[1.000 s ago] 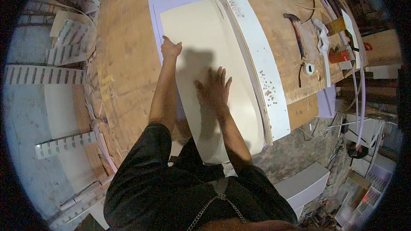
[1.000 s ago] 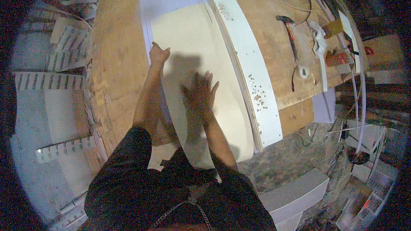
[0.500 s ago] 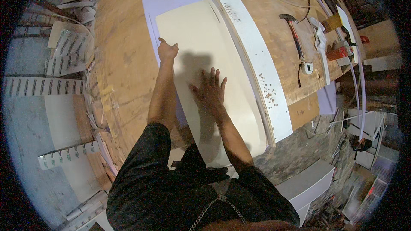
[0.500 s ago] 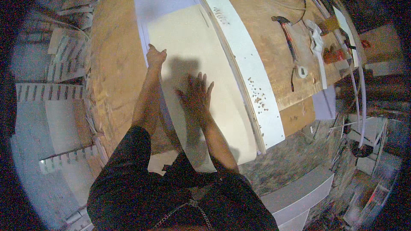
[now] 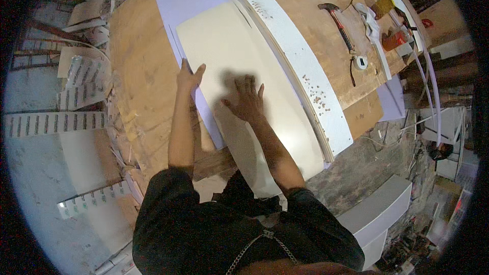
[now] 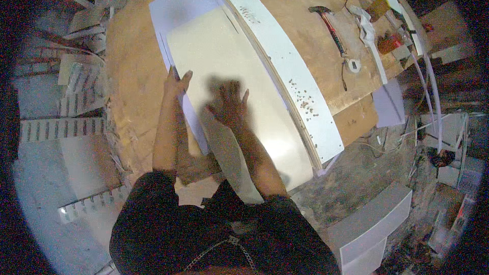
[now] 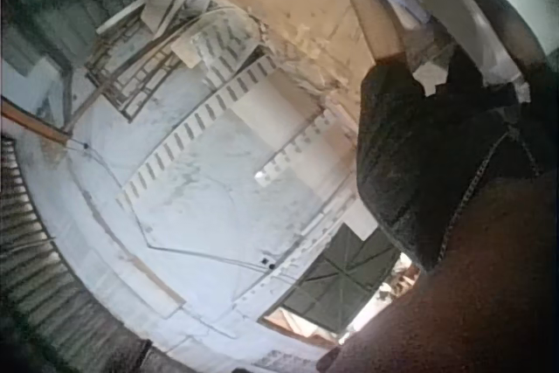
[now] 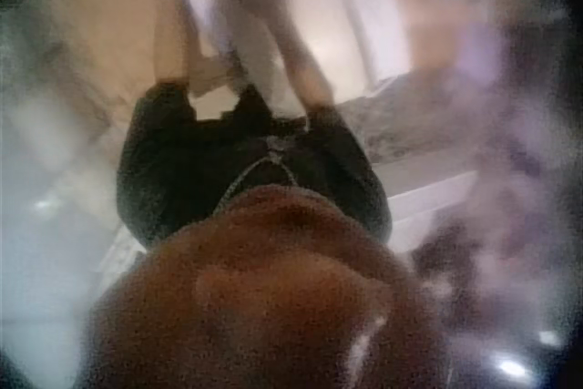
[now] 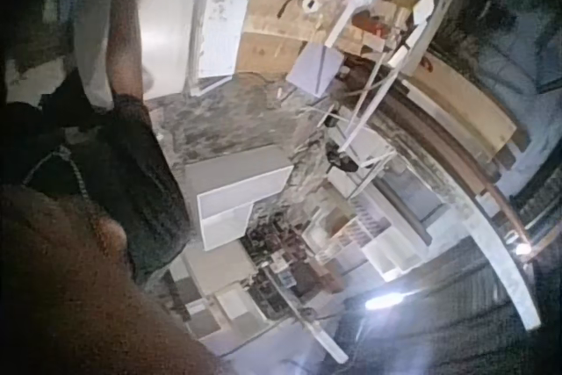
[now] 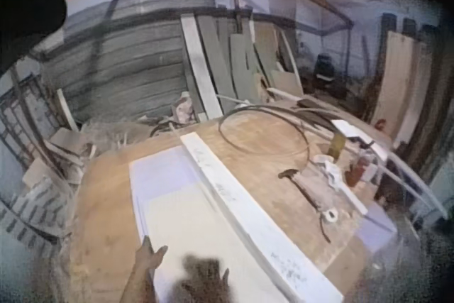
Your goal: The person aligns and applies a large beige laminate panel onto a white wooden component on a workbench, pressing it down by hand and using a tool to mark the material.
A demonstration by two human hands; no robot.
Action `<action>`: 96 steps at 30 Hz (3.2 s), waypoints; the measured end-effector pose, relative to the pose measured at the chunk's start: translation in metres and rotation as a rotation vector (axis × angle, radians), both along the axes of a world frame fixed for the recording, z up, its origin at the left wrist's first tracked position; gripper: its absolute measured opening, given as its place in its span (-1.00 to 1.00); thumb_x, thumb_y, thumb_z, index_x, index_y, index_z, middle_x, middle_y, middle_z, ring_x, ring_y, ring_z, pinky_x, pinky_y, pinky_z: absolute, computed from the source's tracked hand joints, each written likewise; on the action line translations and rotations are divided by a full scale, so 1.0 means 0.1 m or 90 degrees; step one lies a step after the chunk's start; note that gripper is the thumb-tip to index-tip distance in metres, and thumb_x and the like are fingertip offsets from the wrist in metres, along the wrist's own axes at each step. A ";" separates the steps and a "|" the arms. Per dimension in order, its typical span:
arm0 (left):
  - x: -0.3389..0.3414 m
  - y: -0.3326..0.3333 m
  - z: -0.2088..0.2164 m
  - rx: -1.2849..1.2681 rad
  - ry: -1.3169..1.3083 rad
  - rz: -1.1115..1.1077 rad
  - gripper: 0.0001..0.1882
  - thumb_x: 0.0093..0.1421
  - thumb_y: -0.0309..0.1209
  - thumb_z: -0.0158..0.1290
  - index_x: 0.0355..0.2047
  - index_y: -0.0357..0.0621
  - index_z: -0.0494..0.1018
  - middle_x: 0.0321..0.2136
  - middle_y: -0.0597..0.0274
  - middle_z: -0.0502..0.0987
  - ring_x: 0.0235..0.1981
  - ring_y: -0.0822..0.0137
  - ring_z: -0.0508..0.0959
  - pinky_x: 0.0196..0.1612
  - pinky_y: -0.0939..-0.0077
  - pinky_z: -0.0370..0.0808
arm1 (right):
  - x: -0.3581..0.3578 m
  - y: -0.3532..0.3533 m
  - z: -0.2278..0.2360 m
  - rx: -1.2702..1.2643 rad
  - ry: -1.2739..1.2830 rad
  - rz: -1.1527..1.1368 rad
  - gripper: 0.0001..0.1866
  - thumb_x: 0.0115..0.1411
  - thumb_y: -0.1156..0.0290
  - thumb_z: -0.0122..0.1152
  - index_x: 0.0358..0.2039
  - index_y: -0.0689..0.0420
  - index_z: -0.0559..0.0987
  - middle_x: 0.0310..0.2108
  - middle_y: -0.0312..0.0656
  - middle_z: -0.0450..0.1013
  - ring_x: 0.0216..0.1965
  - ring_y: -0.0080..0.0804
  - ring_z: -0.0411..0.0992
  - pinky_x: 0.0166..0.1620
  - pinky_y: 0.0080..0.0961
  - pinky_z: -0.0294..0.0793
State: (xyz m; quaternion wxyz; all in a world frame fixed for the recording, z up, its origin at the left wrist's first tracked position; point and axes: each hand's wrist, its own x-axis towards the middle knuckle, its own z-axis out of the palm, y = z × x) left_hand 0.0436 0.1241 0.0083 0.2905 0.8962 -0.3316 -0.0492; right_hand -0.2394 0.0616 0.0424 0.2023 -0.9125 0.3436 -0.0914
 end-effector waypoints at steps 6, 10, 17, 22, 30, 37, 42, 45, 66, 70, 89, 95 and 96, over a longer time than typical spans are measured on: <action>-1.53 0.06 0.19 0.101 0.112 -0.004 0.05 0.01 0.25 0.24 0.34 -0.16 0.22 -0.28 -0.19 0.60 -0.17 -0.10 0.61 -0.13 0.10 0.54 | -0.28 -0.29 -0.33 0.052 0.079 -0.047 -0.14 0.28 -0.28 -0.07 0.40 0.06 0.19 0.44 0.16 -0.09 0.48 0.14 -0.21 0.36 0.40 -0.28; -1.53 -0.13 0.21 0.142 -0.015 -0.039 -0.04 0.05 0.21 0.23 0.26 -0.26 0.32 -0.24 -0.26 0.60 -0.13 -0.10 0.61 -0.04 0.09 0.54 | -0.58 -0.34 -0.32 0.053 -0.087 -0.041 -0.27 0.32 -0.11 0.00 0.36 0.08 0.25 0.37 0.16 0.12 0.42 0.13 0.00 0.36 0.34 -0.13; -1.27 0.15 0.16 0.188 -0.084 -0.012 -0.07 0.03 0.16 0.27 0.22 -0.31 0.36 -0.08 -0.26 0.58 -0.01 -0.09 0.59 0.05 0.17 0.53 | -3.54 1.38 -0.76 0.194 -0.392 -0.572 -0.48 0.23 0.10 0.32 0.05 0.22 0.55 -0.08 -0.06 0.56 0.06 -0.12 0.46 0.19 -0.19 0.38; -1.40 -0.15 0.07 0.137 -0.086 -0.046 -0.08 0.02 0.12 0.29 0.17 -0.40 0.39 -0.01 -0.32 0.53 0.06 -0.05 0.56 0.08 0.20 0.51 | -4.61 1.51 -2.15 -0.045 -0.079 -0.770 -0.61 0.22 0.21 0.36 -0.12 0.27 0.55 -0.26 -0.12 0.54 -0.12 -0.24 0.47 0.04 -0.24 0.44; -1.17 0.05 -0.04 0.105 -0.086 -0.004 -0.06 -0.03 0.07 0.34 0.18 -0.41 0.37 0.01 -0.35 0.50 0.07 -0.04 0.56 0.08 0.24 0.52 | -4.76 1.37 -1.23 0.383 -0.569 -0.748 -0.49 0.21 0.17 0.39 -0.68 0.12 0.33 -0.65 -0.45 0.21 -0.59 -0.62 0.13 -0.47 -0.47 0.12; -1.10 -0.29 0.11 0.145 -0.032 0.013 -0.09 -0.04 0.06 0.35 0.18 -0.34 0.39 0.01 -0.29 0.52 0.02 -0.01 0.59 0.06 0.23 0.53 | -4.89 1.28 -1.22 0.161 -0.382 -0.782 -0.56 0.11 0.39 0.49 -0.70 0.18 0.37 -0.62 -0.39 0.34 -0.59 -0.58 0.27 -0.49 -0.47 0.28; -0.83 -0.39 0.09 0.151 -0.093 0.007 -0.10 -0.04 0.07 0.35 0.18 -0.33 0.41 -0.07 -0.29 0.57 -0.04 -0.01 0.63 0.00 0.24 0.56 | -4.51 1.11 -0.86 0.265 -0.518 -0.823 -0.68 0.06 0.34 0.54 -0.53 0.29 0.57 -0.51 -0.27 0.46 -0.58 -0.54 0.34 -0.43 -0.45 0.41; -0.71 -0.50 0.13 0.166 -0.096 0.007 -0.10 -0.04 0.07 0.34 0.17 -0.32 0.41 -0.16 -0.27 0.60 -0.10 -0.01 0.65 -0.04 0.23 0.57 | -4.33 1.02 -0.71 0.301 -0.448 -0.896 -0.63 0.04 0.27 0.56 -0.33 0.33 0.67 -0.50 -0.23 0.51 -0.61 -0.56 0.32 -0.48 -0.49 0.36; -0.13 -0.99 0.28 0.249 -0.072 0.017 -0.13 0.00 0.04 0.29 0.21 -0.27 0.39 -0.08 -0.19 0.60 -0.03 -0.02 0.62 0.02 0.18 0.56 | -3.39 0.52 -0.13 0.210 -0.225 -0.950 -0.29 -0.14 -0.05 0.61 -0.77 0.21 0.30 -0.79 -0.36 0.13 -0.69 -0.47 0.05 -0.56 -0.29 0.13; -0.12 -1.02 0.23 0.240 -0.069 0.017 -0.14 0.00 0.03 0.29 0.21 -0.24 0.39 -0.06 -0.19 0.59 -0.01 -0.02 0.61 0.04 0.19 0.56 | -3.60 0.53 -0.44 -0.065 -0.217 -0.856 -0.27 -0.20 -0.10 0.64 -0.60 0.31 0.38 -0.69 -0.31 0.21 -0.62 -0.44 0.12 -0.53 -0.27 0.20; 0.09 -1.01 0.23 0.229 -0.050 0.026 -0.14 0.00 0.07 0.28 0.20 -0.24 0.40 -0.02 -0.26 0.55 0.02 -0.07 0.59 0.08 0.17 0.53 | -4.49 1.19 -0.84 0.178 -0.364 -0.850 -0.39 0.02 0.11 0.56 -0.27 0.12 0.27 -0.42 -0.34 0.10 -0.42 -0.50 0.04 -0.30 -0.47 0.14; 0.15 -1.17 0.21 0.294 -0.050 0.011 -0.18 0.07 0.08 0.21 0.23 -0.18 0.38 0.00 -0.19 0.56 0.04 -0.03 0.58 0.06 0.15 0.54 | -4.29 0.98 -0.39 0.098 -0.326 -0.869 -0.35 -0.04 0.17 0.61 -0.48 0.00 0.14 -0.53 -0.42 -0.04 -0.49 -0.54 -0.08 -0.33 -0.55 0.02; 0.21 -1.21 0.20 0.294 -0.053 0.009 -0.18 0.07 0.08 0.21 0.23 -0.18 0.38 0.00 -0.19 0.56 0.04 -0.03 0.58 0.06 0.15 0.54 | -4.29 0.96 -0.45 0.086 -0.326 -0.869 -0.33 -0.05 0.21 0.62 -0.49 -0.01 0.13 -0.53 -0.42 -0.06 -0.49 -0.53 -0.09 -0.32 -0.56 0.02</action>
